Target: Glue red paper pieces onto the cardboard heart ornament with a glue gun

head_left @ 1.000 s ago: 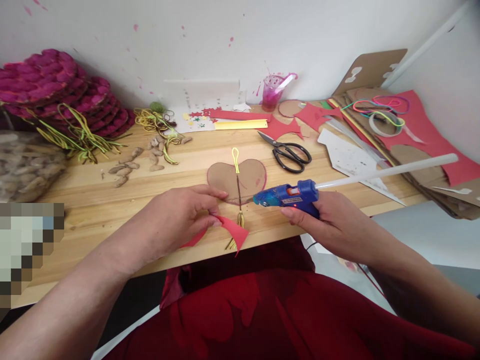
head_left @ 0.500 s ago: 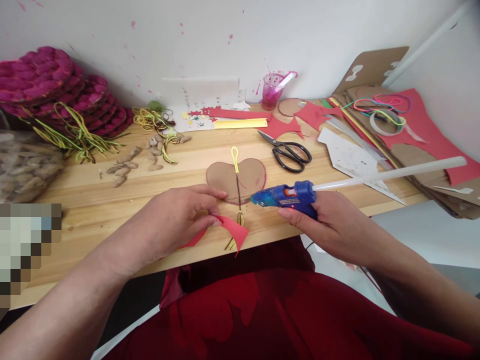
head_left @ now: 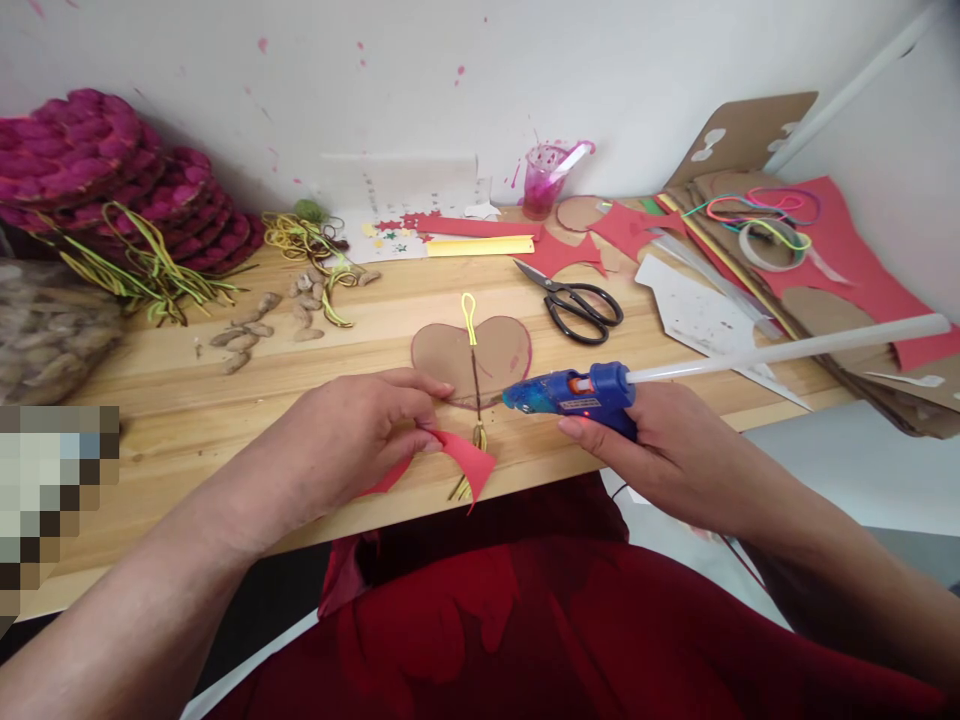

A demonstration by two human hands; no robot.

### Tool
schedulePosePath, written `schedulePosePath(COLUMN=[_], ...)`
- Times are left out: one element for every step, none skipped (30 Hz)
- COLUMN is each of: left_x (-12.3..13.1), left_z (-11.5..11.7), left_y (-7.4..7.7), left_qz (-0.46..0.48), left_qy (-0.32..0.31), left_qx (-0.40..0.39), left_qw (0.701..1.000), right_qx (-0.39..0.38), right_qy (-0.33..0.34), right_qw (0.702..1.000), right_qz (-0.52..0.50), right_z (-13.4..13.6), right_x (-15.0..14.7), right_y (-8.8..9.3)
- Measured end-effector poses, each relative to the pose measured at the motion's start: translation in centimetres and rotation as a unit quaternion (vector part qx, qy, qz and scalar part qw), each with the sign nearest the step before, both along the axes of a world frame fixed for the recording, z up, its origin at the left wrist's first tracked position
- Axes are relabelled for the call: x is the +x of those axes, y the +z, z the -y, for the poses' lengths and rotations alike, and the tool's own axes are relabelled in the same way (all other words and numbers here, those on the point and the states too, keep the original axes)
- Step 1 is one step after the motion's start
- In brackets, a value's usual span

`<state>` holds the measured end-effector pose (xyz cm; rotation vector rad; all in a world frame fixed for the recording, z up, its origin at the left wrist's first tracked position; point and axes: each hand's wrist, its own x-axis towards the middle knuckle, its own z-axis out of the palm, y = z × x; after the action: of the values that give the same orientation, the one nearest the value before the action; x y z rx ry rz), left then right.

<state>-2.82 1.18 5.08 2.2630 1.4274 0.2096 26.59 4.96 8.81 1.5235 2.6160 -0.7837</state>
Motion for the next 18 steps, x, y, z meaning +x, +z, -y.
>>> schedulePosePath(left_x=[0.02,0.03,0.04,0.03,0.03,0.02,0.01,0.01,0.02,0.04,0.06,0.08,0.1,0.12,0.12,0.12,0.11,0.11], left_z=[-0.02,-0.04,-0.05,-0.05,-0.04,-0.03,-0.01,0.01,0.02,0.03,0.04,0.05,0.05,0.06,0.07,0.09,0.1,0.12], left_y=[-0.03,-0.06,-0.08,-0.08,-0.07,-0.05,-0.02,0.01,0.04,0.06,0.08,0.08,0.08,0.07,0.05,0.04,0.03,0.02], left_qz=[0.001,0.002,0.004,0.006,0.008,0.009,0.01,0.01,0.009,0.008,0.008,0.009,0.009,0.01,0.012,0.014,0.017,0.02], left_qy=[0.0,0.0,0.002,0.003,0.005,0.006,0.008,0.008,0.008,0.007,0.006,0.004,0.004,0.005,0.007,0.01,0.011,0.011], left_qx=[0.001,0.003,0.004,0.003,0.003,0.003,0.003,0.001,0.001,0.0,0.001,0.001,0.003,0.004,0.004,0.004,0.004,0.004], left_qw=[1.0,1.0,1.0,1.0,1.0,1.0,1.0,1.0,1.0,1.0,1.0,1.0,1.0,1.0,1.0,1.0,1.0,1.0], right_qx=[0.003,0.005,0.007,0.007,0.007,0.005,0.004,0.003,0.005,0.006,0.008,0.007,0.006,0.005,0.005,0.004,0.006,0.008], right_qy=[-0.003,-0.006,-0.008,-0.009,-0.011,-0.012,-0.012,-0.012,-0.014,-0.016,-0.016,-0.014,-0.013,-0.011,-0.008,-0.006,-0.008,-0.009], right_qw=[1.0,1.0,1.0,1.0,1.0,1.0,1.0,1.0,1.0,1.0,1.0,1.0,1.0,1.0,1.0,1.0,1.0,1.0], right_qz=[0.0,-0.002,-0.006,-0.01,-0.013,-0.014,-0.015,-0.013,-0.011,-0.009,-0.007,-0.005,-0.004,-0.003,-0.004,-0.006,-0.007,-0.008], right_z=[-0.01,-0.01,-0.01,-0.02,-0.02,-0.03,-0.04,-0.04,-0.05,-0.06,-0.07,-0.08,-0.1,-0.13,-0.15,-0.18,-0.21,-0.23], right_x=[0.06,0.11,0.15,0.18,0.18,0.16,0.13,0.1,0.06,0.03,0.01,0.02,0.04,0.08,0.14,0.19,0.24,0.29], right_y=[0.03,0.06,0.1,0.13,0.18,0.24,0.31,0.38,0.45,0.51,0.56,0.59,0.61,0.62,0.62,0.62,0.63,0.64])
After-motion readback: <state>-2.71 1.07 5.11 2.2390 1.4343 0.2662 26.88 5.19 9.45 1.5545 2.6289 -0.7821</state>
